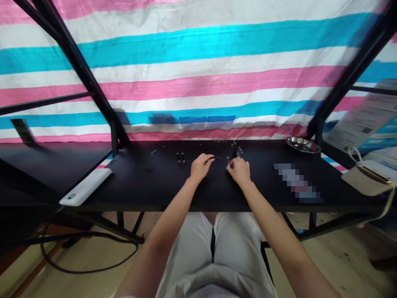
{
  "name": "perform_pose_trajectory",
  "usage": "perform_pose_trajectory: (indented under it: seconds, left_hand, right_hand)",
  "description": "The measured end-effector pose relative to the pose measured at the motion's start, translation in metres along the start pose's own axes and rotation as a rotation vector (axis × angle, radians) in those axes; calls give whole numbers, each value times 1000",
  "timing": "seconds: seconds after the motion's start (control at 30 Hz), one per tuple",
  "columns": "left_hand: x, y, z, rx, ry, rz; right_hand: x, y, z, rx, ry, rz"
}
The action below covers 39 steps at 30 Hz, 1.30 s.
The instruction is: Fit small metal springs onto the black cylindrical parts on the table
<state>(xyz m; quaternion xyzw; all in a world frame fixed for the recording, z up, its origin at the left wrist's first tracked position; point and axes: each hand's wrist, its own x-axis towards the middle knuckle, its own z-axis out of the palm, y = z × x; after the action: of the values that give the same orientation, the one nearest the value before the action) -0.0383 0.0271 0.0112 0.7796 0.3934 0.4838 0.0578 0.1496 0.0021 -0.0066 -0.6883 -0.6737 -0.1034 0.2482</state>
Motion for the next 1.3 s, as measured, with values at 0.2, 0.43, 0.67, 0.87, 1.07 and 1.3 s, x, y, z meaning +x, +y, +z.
perform_pose_trajectory:
  seconds: [0.2,0.43,0.67,0.87,1.07,1.3]
  left_hand:
    - [-3,1,-3,-58,42,17]
    - [-4,7,-4,-82,15,45]
    - [-7,15,-5,-19,-85,41]
    - [-11,18,-3,-3,-182,31]
    - [-12,15,-3,39,-168,13]
    - [-11,17,-4,54,-182,-12]
  right_hand:
    - [-2,-14,1,-32,94,-170]
    - [-3,-18,0,-28,84,-224]
    - [-4,-19,-2,-28,32,-243]
    - [-6,-21,-4,4,71,-236]
    - [-8,-23,-12,178,132,-244]
    - [-9,-24,-14,303,159,-264]
